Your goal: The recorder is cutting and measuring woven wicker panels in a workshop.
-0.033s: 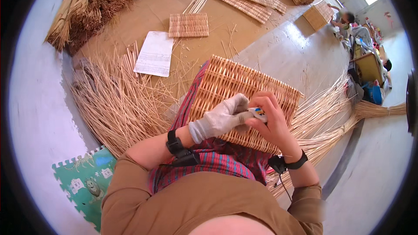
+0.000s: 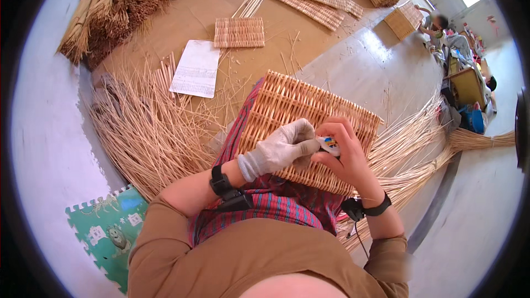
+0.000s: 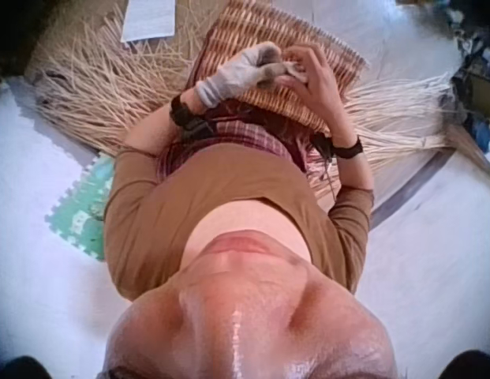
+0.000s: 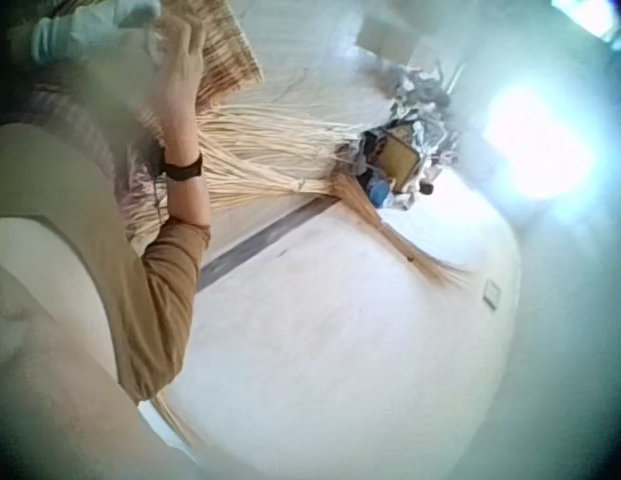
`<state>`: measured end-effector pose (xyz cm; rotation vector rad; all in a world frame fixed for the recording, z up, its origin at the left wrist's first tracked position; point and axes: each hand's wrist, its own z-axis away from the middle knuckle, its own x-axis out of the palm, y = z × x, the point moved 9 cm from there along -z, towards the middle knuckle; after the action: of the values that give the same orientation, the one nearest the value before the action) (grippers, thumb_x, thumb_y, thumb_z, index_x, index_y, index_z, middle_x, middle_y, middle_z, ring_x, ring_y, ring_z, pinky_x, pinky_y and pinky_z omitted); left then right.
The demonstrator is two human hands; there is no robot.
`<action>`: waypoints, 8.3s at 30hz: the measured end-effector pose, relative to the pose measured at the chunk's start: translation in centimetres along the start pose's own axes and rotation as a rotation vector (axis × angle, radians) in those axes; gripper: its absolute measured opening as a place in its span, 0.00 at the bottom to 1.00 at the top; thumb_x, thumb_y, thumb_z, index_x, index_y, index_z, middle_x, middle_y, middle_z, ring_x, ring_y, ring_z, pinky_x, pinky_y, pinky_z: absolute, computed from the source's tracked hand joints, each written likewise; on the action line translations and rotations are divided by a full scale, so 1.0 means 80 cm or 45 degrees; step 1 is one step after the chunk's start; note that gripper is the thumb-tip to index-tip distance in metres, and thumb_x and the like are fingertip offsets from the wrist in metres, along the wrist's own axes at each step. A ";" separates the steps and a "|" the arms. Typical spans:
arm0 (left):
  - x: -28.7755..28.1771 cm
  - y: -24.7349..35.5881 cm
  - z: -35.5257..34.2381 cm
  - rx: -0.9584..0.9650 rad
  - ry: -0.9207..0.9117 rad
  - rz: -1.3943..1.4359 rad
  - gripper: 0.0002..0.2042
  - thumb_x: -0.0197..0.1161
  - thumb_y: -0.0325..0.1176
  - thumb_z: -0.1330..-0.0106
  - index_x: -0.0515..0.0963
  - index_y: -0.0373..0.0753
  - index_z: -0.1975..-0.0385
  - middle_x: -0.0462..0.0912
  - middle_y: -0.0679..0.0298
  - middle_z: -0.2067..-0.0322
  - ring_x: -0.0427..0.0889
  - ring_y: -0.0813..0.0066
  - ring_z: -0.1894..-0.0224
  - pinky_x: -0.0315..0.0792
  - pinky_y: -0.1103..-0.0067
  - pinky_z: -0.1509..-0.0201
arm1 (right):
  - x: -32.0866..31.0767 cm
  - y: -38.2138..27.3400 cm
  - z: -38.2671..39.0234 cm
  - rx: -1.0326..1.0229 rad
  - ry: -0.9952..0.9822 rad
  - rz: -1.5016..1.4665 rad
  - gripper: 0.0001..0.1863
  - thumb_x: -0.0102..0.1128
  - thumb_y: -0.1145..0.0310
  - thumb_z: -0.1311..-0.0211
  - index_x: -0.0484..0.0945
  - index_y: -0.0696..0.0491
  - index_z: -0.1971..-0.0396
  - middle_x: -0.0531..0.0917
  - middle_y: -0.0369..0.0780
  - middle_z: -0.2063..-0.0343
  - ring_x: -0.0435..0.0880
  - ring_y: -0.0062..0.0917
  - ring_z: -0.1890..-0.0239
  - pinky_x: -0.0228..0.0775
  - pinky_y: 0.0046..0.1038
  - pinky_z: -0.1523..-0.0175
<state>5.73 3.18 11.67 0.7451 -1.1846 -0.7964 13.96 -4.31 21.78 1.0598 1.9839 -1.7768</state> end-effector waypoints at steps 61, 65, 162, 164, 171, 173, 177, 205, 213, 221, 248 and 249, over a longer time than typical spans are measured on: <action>-0.223 -0.003 -0.018 0.343 0.934 -0.844 0.27 0.67 0.31 0.24 0.70 0.35 0.28 0.77 0.53 0.33 0.75 0.63 0.32 0.67 0.73 0.26 | -0.172 0.212 0.146 0.626 0.657 0.869 0.16 0.70 0.51 0.35 0.88 0.50 0.65 0.89 0.42 0.66 0.86 0.41 0.58 0.76 0.42 0.47; -0.215 -0.001 -0.019 0.383 0.944 -0.872 0.26 0.65 0.31 0.24 0.71 0.35 0.28 0.78 0.54 0.34 0.77 0.64 0.34 0.69 0.73 0.27 | -0.172 0.217 0.149 0.621 0.661 0.904 0.17 0.70 0.50 0.34 0.88 0.50 0.64 0.89 0.41 0.66 0.87 0.41 0.58 0.76 0.41 0.45; -0.128 0.012 -0.041 0.091 0.903 -1.745 0.41 0.55 0.57 0.24 0.57 0.32 0.22 0.73 0.38 0.33 0.72 0.42 0.29 0.64 0.57 0.26 | 0.010 0.142 0.083 0.256 0.601 0.794 0.06 0.66 0.64 0.28 0.85 0.50 0.63 0.86 0.37 0.64 0.82 0.34 0.56 0.68 0.36 0.45; -0.129 0.011 -0.042 0.089 0.906 -1.747 0.41 0.55 0.57 0.24 0.57 0.32 0.22 0.73 0.38 0.33 0.72 0.43 0.29 0.64 0.57 0.26 | 0.011 0.142 0.082 0.256 0.604 0.783 0.07 0.66 0.63 0.29 0.85 0.50 0.62 0.86 0.37 0.64 0.81 0.35 0.56 0.68 0.36 0.45; -0.134 0.010 -0.046 -0.005 0.863 -1.724 0.41 0.52 0.59 0.24 0.53 0.37 0.20 0.69 0.42 0.28 0.70 0.44 0.27 0.63 0.57 0.25 | 0.011 0.149 0.085 0.243 0.616 0.819 0.07 0.66 0.62 0.29 0.85 0.49 0.63 0.85 0.37 0.64 0.81 0.37 0.55 0.67 0.39 0.44; -0.134 0.012 -0.043 0.053 0.881 -1.709 0.41 0.53 0.59 0.24 0.54 0.38 0.20 0.69 0.41 0.29 0.71 0.43 0.28 0.64 0.56 0.26 | 0.012 0.148 0.084 0.250 0.618 0.807 0.07 0.66 0.62 0.29 0.84 0.49 0.63 0.85 0.37 0.64 0.81 0.37 0.55 0.67 0.39 0.43; -0.129 0.018 -0.041 0.111 0.886 -1.672 0.40 0.57 0.56 0.25 0.59 0.33 0.23 0.72 0.40 0.32 0.72 0.42 0.30 0.64 0.58 0.25 | 0.007 0.144 0.084 0.247 0.638 0.782 0.07 0.66 0.63 0.29 0.84 0.50 0.64 0.85 0.38 0.64 0.81 0.37 0.56 0.67 0.39 0.43; -0.126 0.014 -0.038 0.145 0.915 -1.722 0.41 0.54 0.60 0.25 0.56 0.35 0.21 0.73 0.40 0.31 0.73 0.44 0.30 0.65 0.57 0.27 | 0.006 0.140 0.087 0.236 0.640 0.727 0.08 0.66 0.62 0.29 0.84 0.51 0.63 0.85 0.39 0.64 0.82 0.37 0.56 0.68 0.39 0.43; -0.133 0.015 -0.034 0.094 0.895 -1.685 0.41 0.52 0.60 0.24 0.56 0.36 0.21 0.71 0.40 0.30 0.71 0.44 0.28 0.63 0.57 0.25 | 0.012 0.149 0.084 0.285 0.627 0.708 0.07 0.66 0.63 0.29 0.84 0.50 0.64 0.85 0.38 0.64 0.82 0.36 0.56 0.67 0.40 0.39; -0.127 0.015 -0.041 0.219 0.890 -1.627 0.38 0.61 0.53 0.26 0.61 0.34 0.24 0.70 0.39 0.30 0.68 0.43 0.26 0.65 0.61 0.24 | 0.004 0.142 0.091 0.177 0.691 0.767 0.07 0.68 0.62 0.33 0.84 0.49 0.65 0.86 0.37 0.66 0.82 0.37 0.58 0.67 0.42 0.44; -0.130 0.014 -0.032 0.305 0.927 -1.593 0.38 0.65 0.53 0.27 0.64 0.32 0.26 0.74 0.44 0.31 0.75 0.49 0.30 0.69 0.65 0.26 | 0.002 0.139 0.096 0.188 0.749 0.684 0.06 0.71 0.63 0.35 0.85 0.48 0.67 0.86 0.36 0.68 0.83 0.35 0.59 0.67 0.39 0.46; -0.131 0.013 -0.030 0.296 0.938 -1.617 0.39 0.64 0.54 0.27 0.64 0.33 0.26 0.73 0.43 0.31 0.75 0.48 0.30 0.69 0.64 0.27 | 0.003 0.138 0.096 0.181 0.742 0.662 0.06 0.71 0.63 0.36 0.85 0.48 0.67 0.86 0.36 0.68 0.83 0.36 0.59 0.67 0.39 0.47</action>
<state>6.28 12.84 6.85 1.8450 -0.0073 -1.2267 19.19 -11.75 11.80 2.1020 1.6201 -1.4364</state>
